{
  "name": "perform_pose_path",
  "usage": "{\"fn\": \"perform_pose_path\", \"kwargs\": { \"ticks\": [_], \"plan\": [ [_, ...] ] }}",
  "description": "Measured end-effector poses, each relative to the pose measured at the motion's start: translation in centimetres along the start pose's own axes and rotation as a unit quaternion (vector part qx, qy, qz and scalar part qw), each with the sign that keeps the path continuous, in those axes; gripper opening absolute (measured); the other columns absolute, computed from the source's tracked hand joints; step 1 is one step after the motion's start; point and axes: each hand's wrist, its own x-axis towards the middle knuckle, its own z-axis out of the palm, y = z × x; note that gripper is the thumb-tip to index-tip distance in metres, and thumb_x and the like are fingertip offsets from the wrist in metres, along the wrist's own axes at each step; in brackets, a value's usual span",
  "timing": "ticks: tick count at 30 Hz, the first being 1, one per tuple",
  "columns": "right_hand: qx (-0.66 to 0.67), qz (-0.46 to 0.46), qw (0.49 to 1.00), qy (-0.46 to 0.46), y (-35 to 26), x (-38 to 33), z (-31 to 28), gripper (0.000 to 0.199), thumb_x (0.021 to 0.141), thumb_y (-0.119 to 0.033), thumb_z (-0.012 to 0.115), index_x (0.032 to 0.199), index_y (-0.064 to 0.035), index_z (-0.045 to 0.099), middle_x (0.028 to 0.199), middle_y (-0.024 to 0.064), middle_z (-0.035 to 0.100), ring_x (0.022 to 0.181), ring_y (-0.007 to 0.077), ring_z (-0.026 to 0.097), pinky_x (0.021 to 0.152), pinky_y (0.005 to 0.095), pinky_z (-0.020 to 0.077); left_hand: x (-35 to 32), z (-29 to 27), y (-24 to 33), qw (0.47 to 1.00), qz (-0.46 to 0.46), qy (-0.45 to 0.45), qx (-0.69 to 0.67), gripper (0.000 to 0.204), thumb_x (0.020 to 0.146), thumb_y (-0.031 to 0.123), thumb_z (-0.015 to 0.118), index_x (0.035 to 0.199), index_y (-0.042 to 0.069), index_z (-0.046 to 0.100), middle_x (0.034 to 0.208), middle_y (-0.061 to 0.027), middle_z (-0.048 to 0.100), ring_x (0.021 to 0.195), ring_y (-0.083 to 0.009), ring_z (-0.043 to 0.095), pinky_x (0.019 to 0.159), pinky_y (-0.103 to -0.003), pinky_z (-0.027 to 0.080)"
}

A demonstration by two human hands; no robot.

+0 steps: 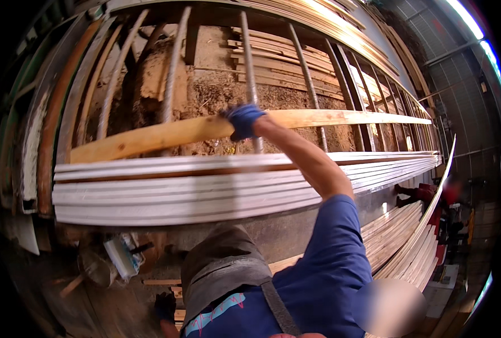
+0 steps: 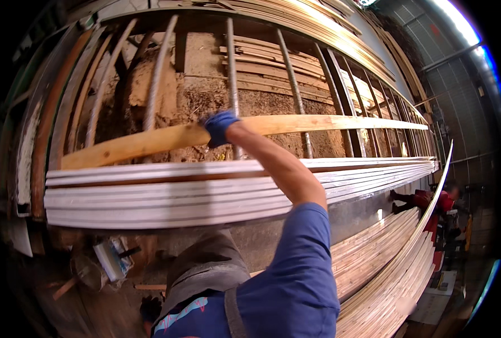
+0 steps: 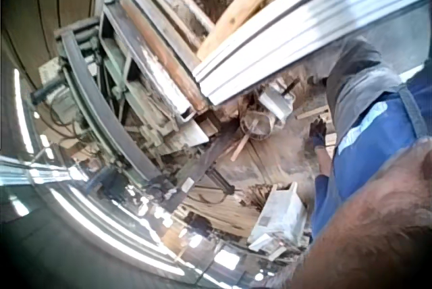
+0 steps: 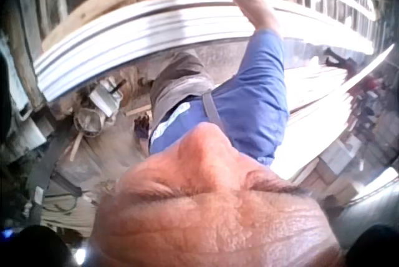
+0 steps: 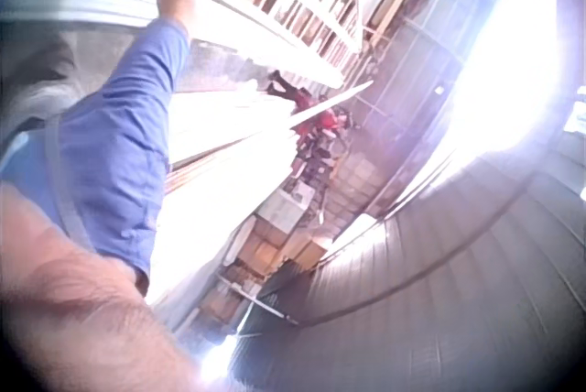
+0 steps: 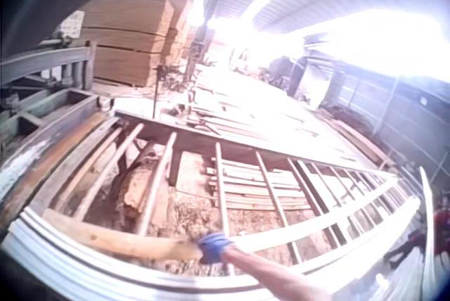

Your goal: The person applies a white finish to long wooden planks using a brush. They pick up planks from a stack, place them on a drying rack, and brush the finish onto the surface. The person repeats this process for multiple planks, ensuring each one is coated before moving to the next.

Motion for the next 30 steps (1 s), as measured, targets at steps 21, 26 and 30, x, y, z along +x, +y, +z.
{"fn": "perform_pose_path", "kwargs": {
  "ticks": [21, 26, 30],
  "plan": [
    [0.159, -0.008, 0.887, 0.434, 7.6, -13.7, -0.6, 0.033, 0.09, -0.029, 0.06, 0.117, -0.0115, 0.065, 0.1, 0.0119, 0.07, 0.083, 0.0229, 0.068, 0.069, 0.038, 0.0566, 18.5, 10.4, 22.9, 0.977, -0.169, 0.076, 0.101, 0.044, 0.096, 0.047, 0.044, 0.114, 0.011, 0.06, 0.106, -0.0107, 0.064, 0.098, -0.0268, 0.058, 0.086, -0.04, 0.042],
    [0.234, 0.505, 0.673, 0.487, 15.5, -45.3, 24.7, 0.037, 0.088, -0.031, 0.063, 0.112, -0.0022, 0.064, 0.107, 0.0199, 0.066, 0.098, 0.0295, 0.066, 0.085, 0.0378, 0.0522, 23.3, 9.2, 28.1, 0.971, -0.148, -0.003, 0.187, 0.04, 0.096, 0.044, 0.046, 0.11, 0.009, 0.061, 0.102, -0.0101, 0.065, 0.094, -0.0252, 0.059, 0.082, -0.039, 0.044],
    [0.206, 0.876, 0.252, 0.355, -1.1, -67.7, 41.5, 0.06, 0.082, -0.05, 0.063, 0.098, 0.0075, 0.068, 0.084, 0.0275, 0.068, 0.086, 0.0377, 0.068, 0.074, 0.0478, 0.05, 24.3, 9.3, 30.0, 0.96, -0.137, -0.036, 0.24, 0.038, 0.095, 0.042, 0.048, 0.107, 0.008, 0.062, 0.099, -0.0096, 0.065, 0.091, -0.0239, 0.06, 0.079, -0.038, 0.045]
  ]
}}
